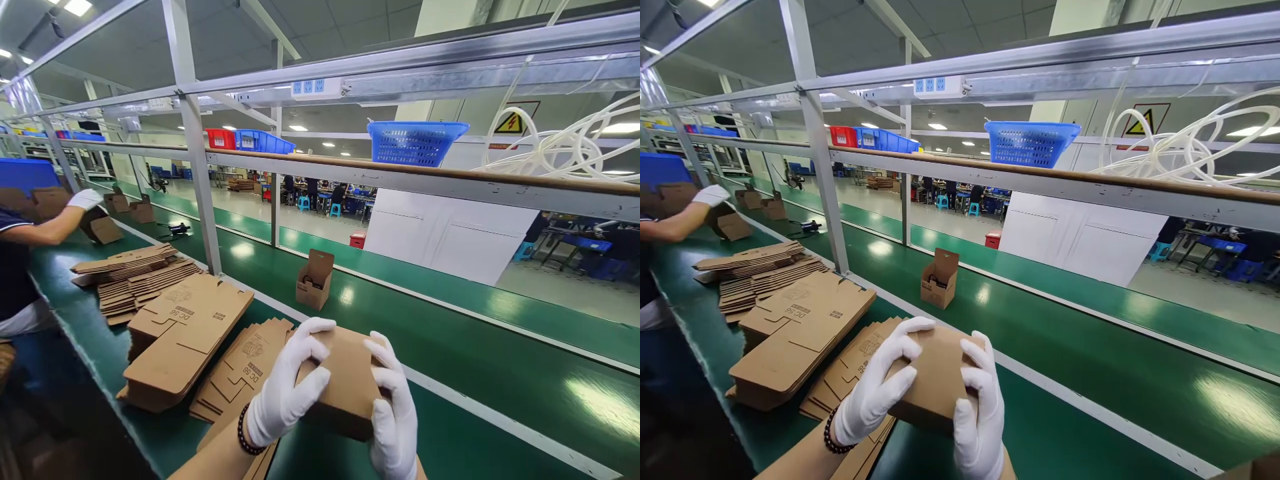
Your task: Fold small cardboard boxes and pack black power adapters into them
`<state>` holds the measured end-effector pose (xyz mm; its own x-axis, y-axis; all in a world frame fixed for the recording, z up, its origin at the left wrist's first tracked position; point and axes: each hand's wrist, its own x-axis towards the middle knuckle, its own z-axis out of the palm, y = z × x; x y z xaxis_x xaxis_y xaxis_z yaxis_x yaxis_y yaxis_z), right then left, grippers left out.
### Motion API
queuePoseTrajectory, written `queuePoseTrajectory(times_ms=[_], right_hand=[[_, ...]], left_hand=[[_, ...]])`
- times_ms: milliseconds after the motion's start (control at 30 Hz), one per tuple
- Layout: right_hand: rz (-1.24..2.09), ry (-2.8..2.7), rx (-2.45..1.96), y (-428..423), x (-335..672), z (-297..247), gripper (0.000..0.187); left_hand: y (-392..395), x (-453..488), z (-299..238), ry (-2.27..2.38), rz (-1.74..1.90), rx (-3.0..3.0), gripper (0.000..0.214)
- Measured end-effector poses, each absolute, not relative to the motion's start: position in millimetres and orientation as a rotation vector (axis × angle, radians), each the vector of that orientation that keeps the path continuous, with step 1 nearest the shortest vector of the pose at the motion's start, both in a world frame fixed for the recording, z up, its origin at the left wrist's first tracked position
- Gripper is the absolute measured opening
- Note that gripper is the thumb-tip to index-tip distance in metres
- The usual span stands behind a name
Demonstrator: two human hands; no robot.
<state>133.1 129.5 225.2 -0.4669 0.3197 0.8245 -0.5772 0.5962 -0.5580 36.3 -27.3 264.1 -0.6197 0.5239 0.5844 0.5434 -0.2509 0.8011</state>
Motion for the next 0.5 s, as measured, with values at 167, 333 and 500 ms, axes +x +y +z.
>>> queuePoseTrajectory(times_ms=[167,333,500], right_hand=[[0.949,-1.830,0.169,127.3,137.1,226.1,0.028],[0.956,-1.821,0.159,130.7,138.7,231.3,0.020],[0.886,-1.786,0.180,131.6,144.0,238.3,0.021]], left_hand=[[-30.8,39.3,265.4,-1.865,-1.949,-1.327,0.026],[-27.4,37.7,262.4,-1.894,-1.861,-1.345,0.028],[-31.9,36.8,259.0,-1.914,-1.897,-1.493,0.030]])
